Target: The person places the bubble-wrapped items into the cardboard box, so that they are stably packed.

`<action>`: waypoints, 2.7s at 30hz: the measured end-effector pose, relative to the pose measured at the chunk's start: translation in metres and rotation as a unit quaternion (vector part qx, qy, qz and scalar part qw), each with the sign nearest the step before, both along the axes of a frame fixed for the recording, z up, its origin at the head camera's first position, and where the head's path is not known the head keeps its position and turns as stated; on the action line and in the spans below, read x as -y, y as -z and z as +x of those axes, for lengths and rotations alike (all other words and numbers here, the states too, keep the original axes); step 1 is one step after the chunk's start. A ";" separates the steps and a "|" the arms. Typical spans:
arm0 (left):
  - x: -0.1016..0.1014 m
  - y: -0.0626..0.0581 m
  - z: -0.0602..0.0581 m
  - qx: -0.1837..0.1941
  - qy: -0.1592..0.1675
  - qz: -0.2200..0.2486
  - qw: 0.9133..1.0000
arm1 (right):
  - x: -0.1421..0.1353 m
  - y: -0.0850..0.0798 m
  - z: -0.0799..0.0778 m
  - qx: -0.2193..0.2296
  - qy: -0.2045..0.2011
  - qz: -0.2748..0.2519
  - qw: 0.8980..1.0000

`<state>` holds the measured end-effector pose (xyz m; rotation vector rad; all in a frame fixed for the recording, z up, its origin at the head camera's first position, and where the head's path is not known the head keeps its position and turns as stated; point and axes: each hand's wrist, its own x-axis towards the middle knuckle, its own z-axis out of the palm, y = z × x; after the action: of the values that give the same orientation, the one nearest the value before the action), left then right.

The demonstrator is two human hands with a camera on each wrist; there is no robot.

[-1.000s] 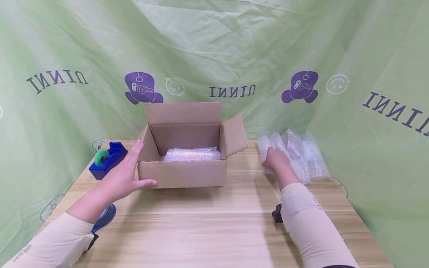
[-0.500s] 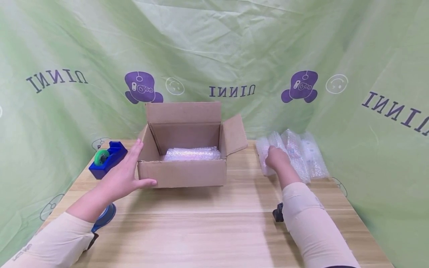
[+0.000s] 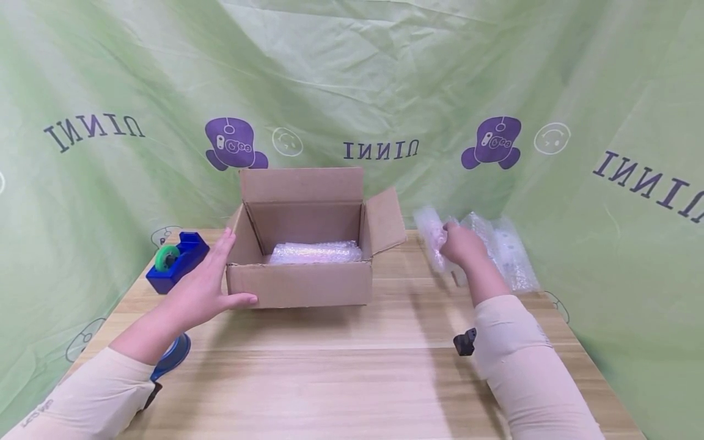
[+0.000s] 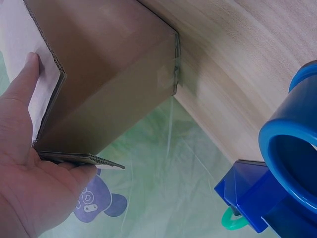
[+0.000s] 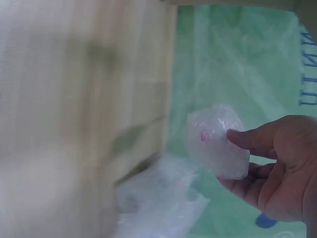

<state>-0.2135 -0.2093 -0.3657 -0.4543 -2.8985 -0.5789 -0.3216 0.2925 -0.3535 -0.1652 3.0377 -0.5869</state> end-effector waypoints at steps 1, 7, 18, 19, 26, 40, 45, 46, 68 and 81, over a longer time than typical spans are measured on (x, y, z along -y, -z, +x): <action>0.000 0.000 0.000 0.001 0.001 -0.001 1.000 | 0.000 -0.005 0.001 -0.004 -0.002 0.000 1.000; 0.000 0.001 -0.001 -0.002 0.006 -0.002 1.000 | 0.002 -0.036 0.007 -0.016 -0.004 -0.008 1.000; 0.000 0.001 -0.001 -0.002 0.000 0.000 1.000 | 0.016 -0.084 0.016 -0.082 -0.029 -0.034 0.996; 0.000 0.001 -0.001 -0.001 -0.001 0.000 1.000 | 0.018 -0.088 0.017 -0.087 -0.032 -0.035 0.995; 0.001 0.002 -0.001 -0.004 0.002 0.004 1.000 | 0.035 -0.114 0.022 -0.115 -0.048 -0.046 0.991; 0.002 0.002 -0.001 -0.010 0.003 0.003 1.000 | 0.087 -0.141 0.023 -0.145 -0.124 -0.062 0.980; 0.002 0.001 -0.001 -0.007 0.005 0.002 1.000 | 0.108 -0.142 0.019 -0.152 -0.155 -0.056 0.974; 0.002 0.001 -0.001 -0.007 0.005 0.001 1.000 | 0.113 -0.142 0.019 -0.155 -0.161 -0.052 0.973; -0.001 0.002 0.000 -0.003 0.005 0.000 1.000 | 0.180 -0.094 0.002 -0.144 -0.286 0.036 0.947; 0.000 0.002 0.000 -0.001 0.004 0.002 1.000 | 0.139 -0.094 -0.003 -0.165 -0.172 -0.067 0.969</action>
<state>-0.2134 -0.2089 -0.3678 -0.4665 -2.8944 -0.5857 -0.3242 0.1538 -0.2594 -0.8569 3.1537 -0.8013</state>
